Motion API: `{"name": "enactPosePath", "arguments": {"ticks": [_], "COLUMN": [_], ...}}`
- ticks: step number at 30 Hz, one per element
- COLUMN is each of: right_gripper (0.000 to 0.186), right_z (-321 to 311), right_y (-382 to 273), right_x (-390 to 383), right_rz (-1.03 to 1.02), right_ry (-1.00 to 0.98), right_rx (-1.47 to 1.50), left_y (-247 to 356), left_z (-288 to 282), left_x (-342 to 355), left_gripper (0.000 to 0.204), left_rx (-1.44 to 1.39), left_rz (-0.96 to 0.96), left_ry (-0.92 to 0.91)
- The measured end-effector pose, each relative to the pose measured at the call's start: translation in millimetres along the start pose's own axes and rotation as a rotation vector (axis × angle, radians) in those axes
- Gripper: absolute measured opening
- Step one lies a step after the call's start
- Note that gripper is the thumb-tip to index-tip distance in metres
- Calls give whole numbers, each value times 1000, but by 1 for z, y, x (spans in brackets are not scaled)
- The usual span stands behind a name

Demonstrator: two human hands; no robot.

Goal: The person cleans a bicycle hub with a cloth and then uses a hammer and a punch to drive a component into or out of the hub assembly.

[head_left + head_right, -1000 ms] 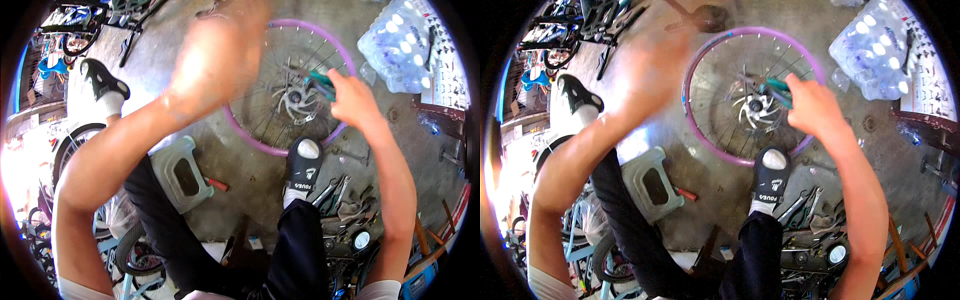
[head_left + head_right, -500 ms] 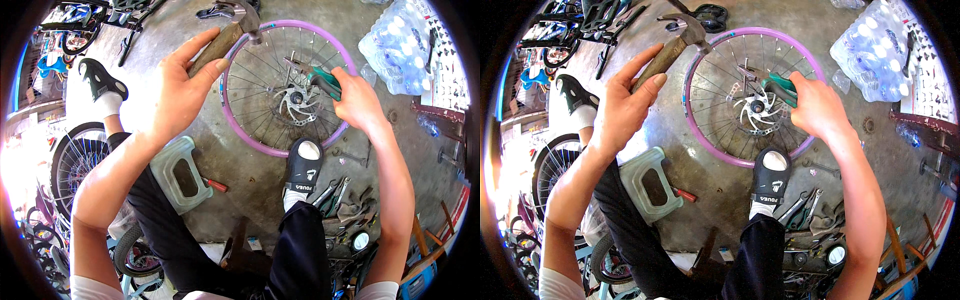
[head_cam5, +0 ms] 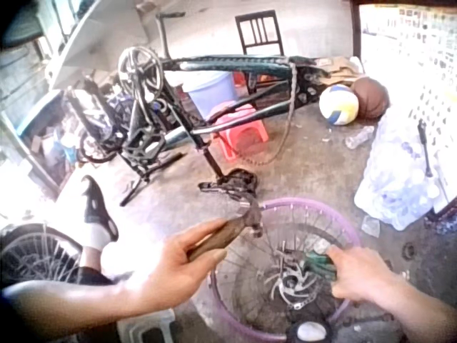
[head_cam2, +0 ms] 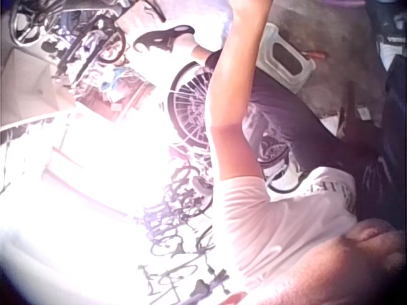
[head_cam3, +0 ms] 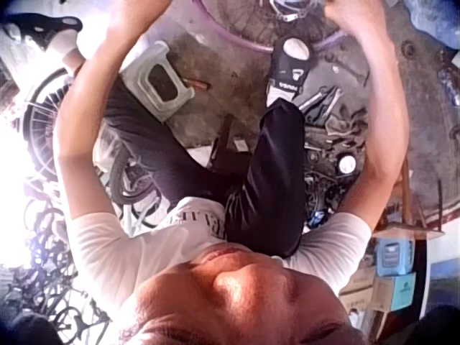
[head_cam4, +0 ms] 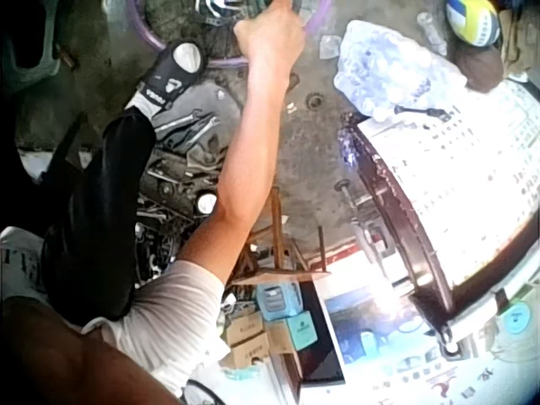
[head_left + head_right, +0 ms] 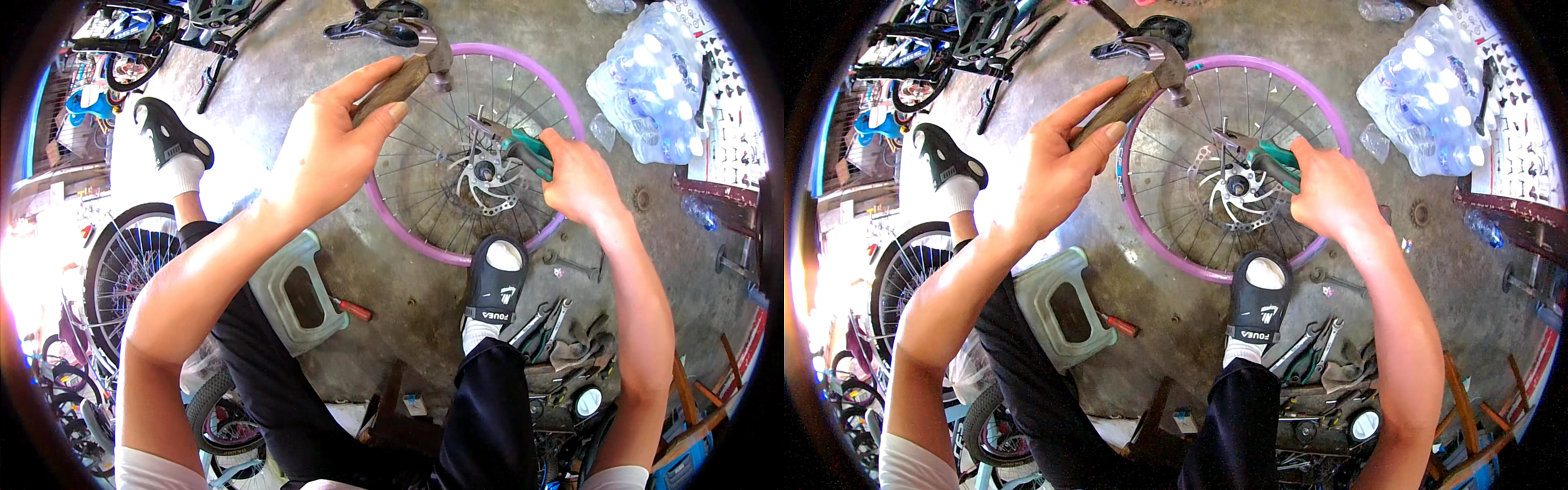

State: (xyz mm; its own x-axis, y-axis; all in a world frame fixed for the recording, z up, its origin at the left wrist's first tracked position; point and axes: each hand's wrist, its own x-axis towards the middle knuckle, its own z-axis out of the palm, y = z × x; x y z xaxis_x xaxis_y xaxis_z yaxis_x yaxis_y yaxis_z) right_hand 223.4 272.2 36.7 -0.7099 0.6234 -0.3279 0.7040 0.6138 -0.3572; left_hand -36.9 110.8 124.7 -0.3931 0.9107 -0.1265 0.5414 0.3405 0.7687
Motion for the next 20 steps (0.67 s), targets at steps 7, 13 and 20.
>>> {"name": "enactPosePath", "arguments": {"ticks": [7,13,20], "right_gripper": [38,37,46], "right_z": [-5,-7,-9], "right_y": [-7,-10,-9], "right_x": [2,-2,1], "right_rz": [19,26,35], "right_ry": [-47,-44,-92], "right_rx": [-47,-50,-68], "left_y": [10,21,103], "left_z": [13,20,-35], "left_x": [20,41,85], "left_gripper": [48,46,42], "left_rx": [46,242,220], "left_rz": [48,29,36], "left_ry": [-32,-198,-59]}}
